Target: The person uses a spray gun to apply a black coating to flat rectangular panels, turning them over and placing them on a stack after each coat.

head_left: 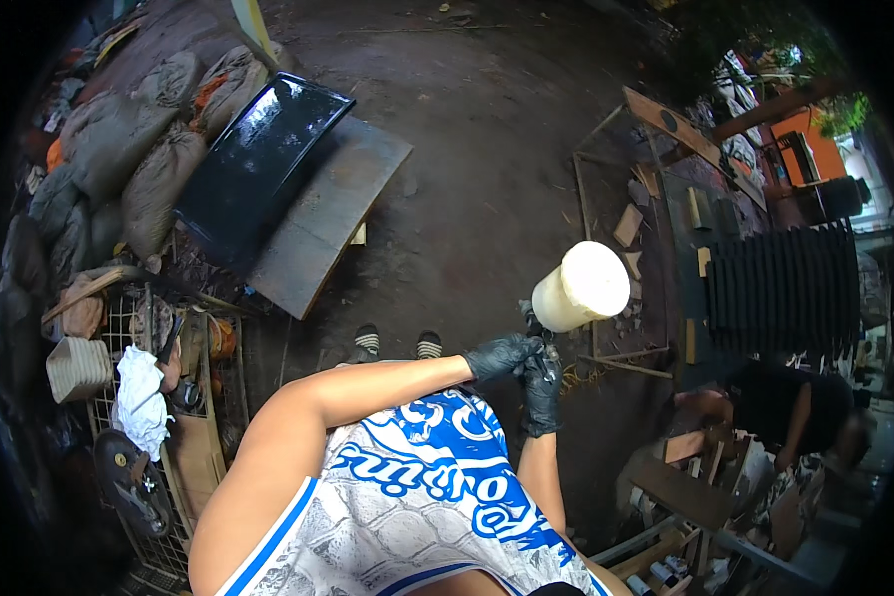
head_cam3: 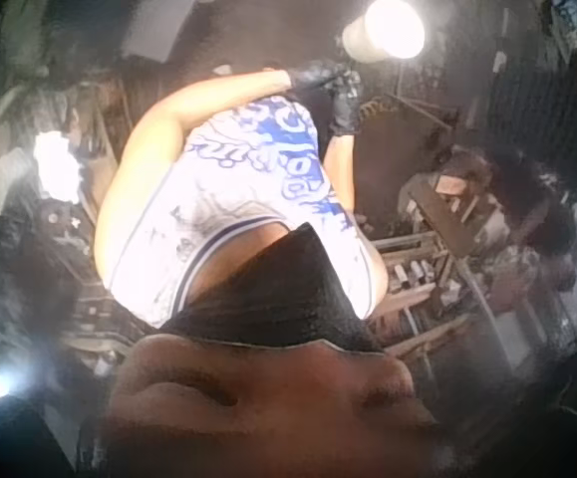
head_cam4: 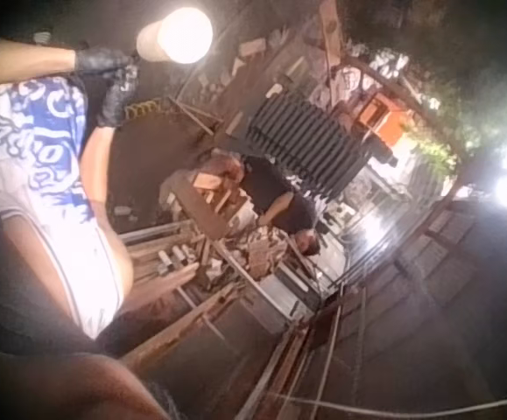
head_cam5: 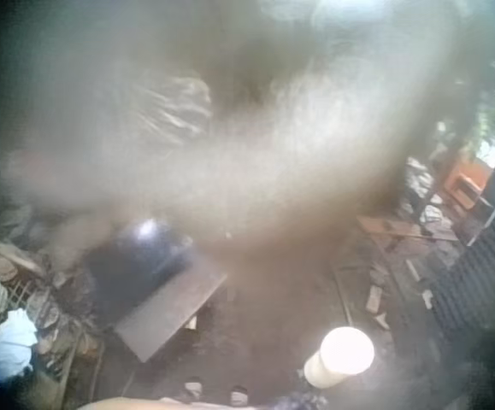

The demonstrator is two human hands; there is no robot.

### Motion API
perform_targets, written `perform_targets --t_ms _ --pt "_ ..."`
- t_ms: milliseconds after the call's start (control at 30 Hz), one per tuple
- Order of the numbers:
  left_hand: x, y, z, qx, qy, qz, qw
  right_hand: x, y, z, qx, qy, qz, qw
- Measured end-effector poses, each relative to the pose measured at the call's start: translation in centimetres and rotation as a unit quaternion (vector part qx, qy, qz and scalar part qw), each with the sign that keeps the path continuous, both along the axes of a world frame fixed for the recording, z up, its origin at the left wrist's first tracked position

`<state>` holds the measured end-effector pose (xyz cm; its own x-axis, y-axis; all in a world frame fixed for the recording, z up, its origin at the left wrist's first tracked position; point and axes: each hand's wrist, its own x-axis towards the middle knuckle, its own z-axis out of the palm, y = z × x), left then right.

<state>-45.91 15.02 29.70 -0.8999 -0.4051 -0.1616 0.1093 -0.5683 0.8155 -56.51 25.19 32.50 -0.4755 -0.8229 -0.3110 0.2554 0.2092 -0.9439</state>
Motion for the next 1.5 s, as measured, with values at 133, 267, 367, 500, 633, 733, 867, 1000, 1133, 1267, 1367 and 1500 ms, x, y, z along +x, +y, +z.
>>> perform_targets --t_ms 133,267,367,500,633,733,867,1000,1133,1267,1367,1500 --pt "0.1 0.0 1.9 -0.225 -0.085 0.072 0.968 0.0 -0.3 1.3 0.008 0.046 0.019 0.999" --pt "2.3 -2.1 6.0 -0.459 -0.213 0.018 0.862 -0.1 -0.6 0.4 0.013 0.028 0.012 0.999" --pt "2.7 -2.1 8.1 -0.575 -0.098 0.132 0.801 -1.4 -0.3 -2.0 -0.059 0.023 0.021 0.998" --pt "1.7 -1.5 9.7 -0.676 0.017 0.067 0.734 -0.2 1.0 -1.5 -0.047 0.144 0.065 0.986" --pt "1.1 -1.4 10.5 -0.678 0.021 0.021 0.734 -2.8 2.8 -5.4 -0.059 0.162 0.098 0.980" --pt "1.3 -1.2 11.1 -0.681 0.029 0.010 0.732 -2.5 3.8 -4.3 -0.043 0.259 0.088 0.961" --pt "0.9 -0.8 11.3 -0.687 0.006 -0.010 0.727 -3.8 4.6 -5.5 0.029 0.313 0.153 0.937" --pt "0.7 -1.1 11.4 -0.704 0.025 -0.023 0.710 -3.7 4.4 -5.5 0.055 0.329 0.180 0.925" --pt "-0.7 -1.2 11.4 -0.722 0.088 0.002 0.687 -4.1 4.2 -4.3 0.026 0.318 0.128 0.939" --pt "-2.3 -0.4 11.9 -0.738 0.082 -0.031 0.669 -4.3 5.3 -2.7 0.026 0.303 0.075 0.950" --pt "-1.6 -0.8 14.4 -0.754 0.083 -0.065 0.648 -2.7 5.8 -1.5 0.046 0.214 0.036 0.975" --pt "-2.0 0.3 15.3 -0.764 0.091 -0.102 0.631 -4.0 6.2 -3.7 0.034 0.237 0.147 0.960"
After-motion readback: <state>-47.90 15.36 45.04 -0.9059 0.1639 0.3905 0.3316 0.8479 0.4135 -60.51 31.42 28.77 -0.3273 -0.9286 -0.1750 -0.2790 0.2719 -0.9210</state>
